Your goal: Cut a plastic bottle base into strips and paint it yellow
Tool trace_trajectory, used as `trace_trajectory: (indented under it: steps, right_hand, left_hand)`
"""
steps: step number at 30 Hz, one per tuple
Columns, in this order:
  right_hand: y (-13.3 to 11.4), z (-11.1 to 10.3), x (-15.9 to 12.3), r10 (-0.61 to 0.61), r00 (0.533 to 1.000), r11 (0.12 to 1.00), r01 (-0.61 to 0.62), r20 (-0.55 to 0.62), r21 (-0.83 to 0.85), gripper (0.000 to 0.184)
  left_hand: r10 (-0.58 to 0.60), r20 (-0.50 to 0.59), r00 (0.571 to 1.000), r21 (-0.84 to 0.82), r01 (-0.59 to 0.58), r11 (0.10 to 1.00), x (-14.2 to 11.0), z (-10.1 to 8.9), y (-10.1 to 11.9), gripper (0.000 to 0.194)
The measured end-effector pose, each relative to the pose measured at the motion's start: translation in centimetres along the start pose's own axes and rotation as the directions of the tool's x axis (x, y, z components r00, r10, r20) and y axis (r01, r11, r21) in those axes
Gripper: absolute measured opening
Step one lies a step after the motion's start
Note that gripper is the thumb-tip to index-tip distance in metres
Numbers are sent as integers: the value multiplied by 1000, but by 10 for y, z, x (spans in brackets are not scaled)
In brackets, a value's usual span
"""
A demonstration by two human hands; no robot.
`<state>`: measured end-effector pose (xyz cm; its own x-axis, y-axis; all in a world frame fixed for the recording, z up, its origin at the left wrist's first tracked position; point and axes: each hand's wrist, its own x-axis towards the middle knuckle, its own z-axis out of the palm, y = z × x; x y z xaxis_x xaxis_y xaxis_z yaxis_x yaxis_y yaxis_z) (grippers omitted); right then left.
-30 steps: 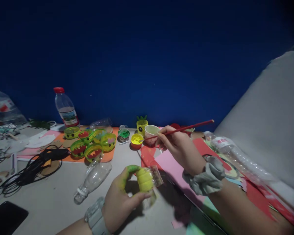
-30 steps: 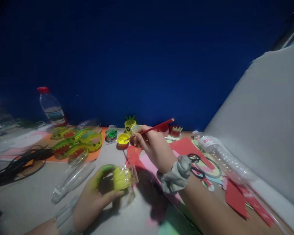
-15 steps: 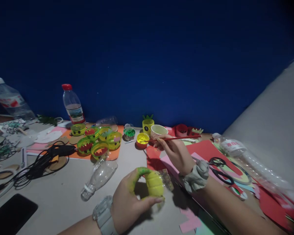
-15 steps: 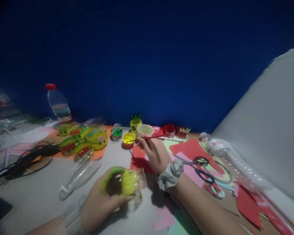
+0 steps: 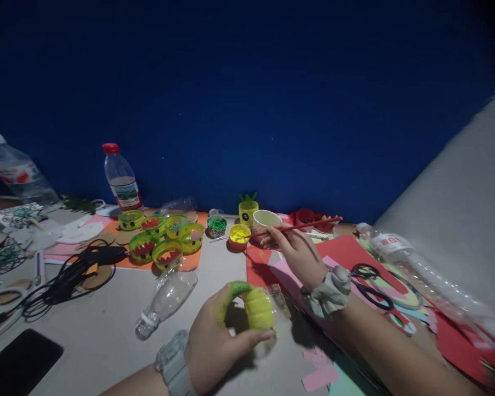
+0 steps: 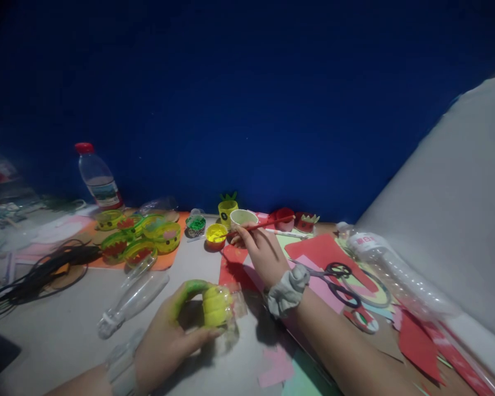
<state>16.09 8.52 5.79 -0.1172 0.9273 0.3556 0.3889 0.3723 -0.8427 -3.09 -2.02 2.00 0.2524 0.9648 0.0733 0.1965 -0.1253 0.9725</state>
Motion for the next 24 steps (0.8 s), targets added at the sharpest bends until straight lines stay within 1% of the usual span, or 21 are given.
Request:
trace_trajectory:
  steps: [3, 5, 7, 8, 10, 11, 12, 13, 14, 16, 18, 20, 24]
  right_hand:
    - [-11, -7, 0, -45, 995, 999, 45, -88, -4, 36]
    - [-25, -16, -2, -82, 985, 997, 81, -155, -8, 35]
    - [-46, -28, -7, -122, 970, 992, 124, -209, -4, 34]
    - [-59, -34, -11, -158, 949, 986, 168, -272, 16, 30]
    - [-84, -45, -21, -195, 916, 974, 222, -351, 37, 24]
    - [-95, -49, -26, -192, 900, 965, 246, -390, 95, 23]
    - [-106, -51, -32, -168, 898, 963, 238, -406, 127, 24]
    - [-114, -53, -37, -148, 896, 970, 214, -418, 115, 25]
    - [-119, -53, -43, -128, 896, 980, 181, -425, 86, 28]
    - [-124, -49, -51, -146, 928, 986, 164, -344, 26, 29]
    - [-121, -44, -57, -192, 946, 981, 186, -262, -45, 31]
    - [-116, -41, -59, -230, 949, 971, 208, -215, -120, 33]
    - [-110, -42, -59, -251, 949, 942, 195, -188, -272, 33]
  left_hand:
    - [-3, -15, 1000, -7, 3, 1000, 0, 1, 0, 46]
    - [3, -41, 999, 5, -3, 1000, 0, 1, 0, 45]
    - [19, -68, 997, 26, -17, 1000, 1, 1, 1, 44]
    - [23, -84, 996, 37, -20, 999, 1, 0, 1, 44]
    - [20, -114, 993, 54, -14, 998, 1, 0, 1, 47]
    - [15, -126, 992, 59, -7, 998, 1, 1, 1, 49]
    - [8, -132, 991, 60, 0, 998, 2, 1, 0, 50]
    - [2, -132, 991, 59, 5, 998, 2, 1, 0, 51]
    - [2, -134, 991, 55, 6, 998, 2, 2, 0, 51]
    - [9, -144, 990, 53, -2, 999, 3, 3, -1, 48]
    - [20, -153, 988, 49, -12, 999, 4, 4, 0, 44]
    - [29, -158, 987, 44, -23, 999, 5, 5, 0, 42]
    - [33, -157, 987, 14, -31, 999, 5, 7, -1, 37]
